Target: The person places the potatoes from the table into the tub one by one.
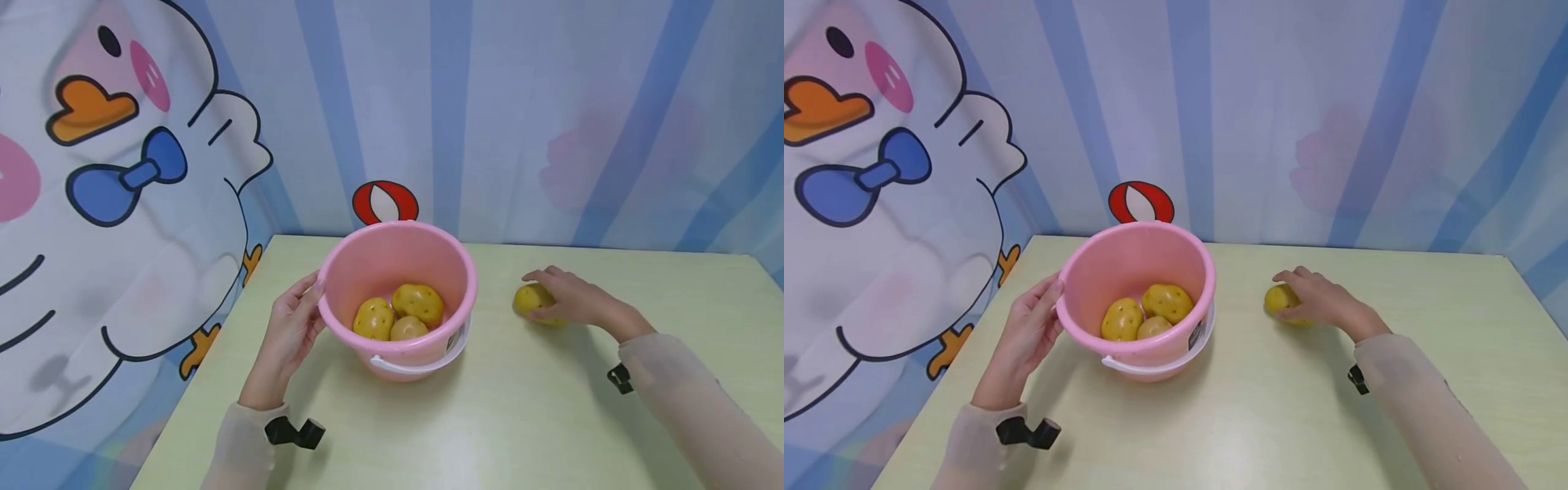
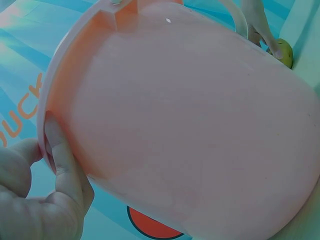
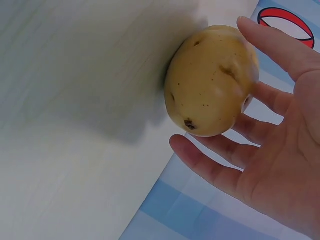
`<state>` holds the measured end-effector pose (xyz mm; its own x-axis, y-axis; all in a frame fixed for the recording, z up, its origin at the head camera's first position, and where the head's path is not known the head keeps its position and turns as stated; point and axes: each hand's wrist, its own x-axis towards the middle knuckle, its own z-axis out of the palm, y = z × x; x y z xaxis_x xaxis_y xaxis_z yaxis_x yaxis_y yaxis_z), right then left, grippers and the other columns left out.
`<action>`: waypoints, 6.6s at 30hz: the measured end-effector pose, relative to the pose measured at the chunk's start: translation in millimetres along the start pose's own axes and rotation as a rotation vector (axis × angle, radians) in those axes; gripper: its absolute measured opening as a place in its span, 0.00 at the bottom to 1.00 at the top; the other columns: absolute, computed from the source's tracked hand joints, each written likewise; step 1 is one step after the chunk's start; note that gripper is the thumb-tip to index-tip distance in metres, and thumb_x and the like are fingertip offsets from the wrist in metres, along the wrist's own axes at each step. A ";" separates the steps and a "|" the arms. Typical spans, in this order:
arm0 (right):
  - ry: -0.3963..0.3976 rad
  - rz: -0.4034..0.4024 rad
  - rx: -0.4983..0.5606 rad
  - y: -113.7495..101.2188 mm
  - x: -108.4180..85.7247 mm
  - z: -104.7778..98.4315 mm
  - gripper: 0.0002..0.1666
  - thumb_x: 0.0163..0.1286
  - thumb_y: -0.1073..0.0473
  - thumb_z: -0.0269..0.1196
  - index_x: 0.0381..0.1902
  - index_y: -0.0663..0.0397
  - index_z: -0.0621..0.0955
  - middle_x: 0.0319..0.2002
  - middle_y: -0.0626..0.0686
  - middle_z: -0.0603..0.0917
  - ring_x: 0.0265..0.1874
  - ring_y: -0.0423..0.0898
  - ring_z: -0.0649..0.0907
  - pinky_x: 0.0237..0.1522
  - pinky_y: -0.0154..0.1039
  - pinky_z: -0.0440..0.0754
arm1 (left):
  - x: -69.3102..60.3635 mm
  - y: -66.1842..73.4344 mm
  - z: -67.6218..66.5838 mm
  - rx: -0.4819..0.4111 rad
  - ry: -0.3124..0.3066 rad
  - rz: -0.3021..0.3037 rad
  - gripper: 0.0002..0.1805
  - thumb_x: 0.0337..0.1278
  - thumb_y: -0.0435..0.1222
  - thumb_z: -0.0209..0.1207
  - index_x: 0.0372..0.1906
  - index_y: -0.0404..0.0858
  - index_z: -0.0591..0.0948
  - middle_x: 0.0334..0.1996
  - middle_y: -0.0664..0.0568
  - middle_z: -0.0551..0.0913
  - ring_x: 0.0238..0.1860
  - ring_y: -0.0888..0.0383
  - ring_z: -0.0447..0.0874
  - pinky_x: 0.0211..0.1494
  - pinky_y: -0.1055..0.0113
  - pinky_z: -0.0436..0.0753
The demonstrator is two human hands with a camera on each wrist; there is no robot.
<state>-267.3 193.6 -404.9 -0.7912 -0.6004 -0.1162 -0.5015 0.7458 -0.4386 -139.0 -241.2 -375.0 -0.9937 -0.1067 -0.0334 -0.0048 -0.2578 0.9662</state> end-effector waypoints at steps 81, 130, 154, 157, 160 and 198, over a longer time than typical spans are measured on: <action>0.032 -0.102 0.059 -8.3 -12.2 -24.0 0.35 0.59 0.57 0.74 0.62 0.62 0.74 0.49 0.56 0.78 0.41 0.49 0.75 0.42 0.46 0.77 | -1.7 -1.8 1.0 -0.002 0.007 -0.005 0.29 0.71 0.45 0.57 0.71 0.38 0.69 0.56 0.44 0.80 0.44 0.56 0.85 0.54 0.63 0.82; 0.050 -0.223 -0.016 -76.6 -22.8 -88.4 0.35 0.60 0.57 0.75 0.63 0.57 0.74 0.49 0.53 0.77 0.42 0.48 0.75 0.39 0.45 0.80 | -0.8 -1.8 0.8 -0.111 -0.019 0.013 0.30 0.69 0.41 0.59 0.71 0.33 0.69 0.55 0.43 0.79 0.44 0.56 0.86 0.53 0.65 0.82; 0.085 -0.286 -0.066 -122.0 -19.3 -115.4 0.32 0.61 0.59 0.73 0.62 0.53 0.75 0.48 0.50 0.77 0.43 0.47 0.76 0.42 0.44 0.81 | 0.0 -3.5 1.2 -0.100 -0.005 0.016 0.27 0.72 0.39 0.56 0.70 0.35 0.69 0.53 0.46 0.80 0.44 0.57 0.86 0.51 0.66 0.83; 0.087 -0.294 -0.074 -125.9 -19.2 -116.1 0.32 0.61 0.59 0.73 0.62 0.53 0.75 0.48 0.50 0.76 0.42 0.46 0.76 0.41 0.44 0.81 | -0.3 -3.7 1.1 -0.098 -0.001 0.013 0.28 0.71 0.40 0.57 0.70 0.35 0.69 0.54 0.45 0.80 0.44 0.57 0.86 0.51 0.66 0.83; 0.091 -0.303 -0.078 -129.7 -18.8 -116.6 0.32 0.61 0.59 0.73 0.62 0.52 0.75 0.47 0.50 0.76 0.42 0.46 0.76 0.41 0.43 0.81 | -0.6 -3.6 1.0 -0.094 0.002 0.011 0.28 0.70 0.41 0.58 0.70 0.35 0.70 0.54 0.44 0.80 0.44 0.57 0.87 0.51 0.66 0.83; 0.063 -0.434 -0.046 -185.6 1.8 -113.7 0.31 0.61 0.57 0.72 0.62 0.48 0.75 0.48 0.46 0.76 0.43 0.43 0.75 0.41 0.39 0.81 | -0.4 -3.4 0.1 -0.065 0.017 -0.016 0.32 0.67 0.45 0.60 0.72 0.37 0.69 0.55 0.47 0.81 0.44 0.57 0.87 0.48 0.69 0.85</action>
<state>-215.4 86.9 -222.4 -0.5227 -0.8432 0.1254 -0.8061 0.4410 -0.3946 -138.6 -240.2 -378.2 -0.9916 -0.1181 -0.0532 -0.0125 -0.3215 0.9468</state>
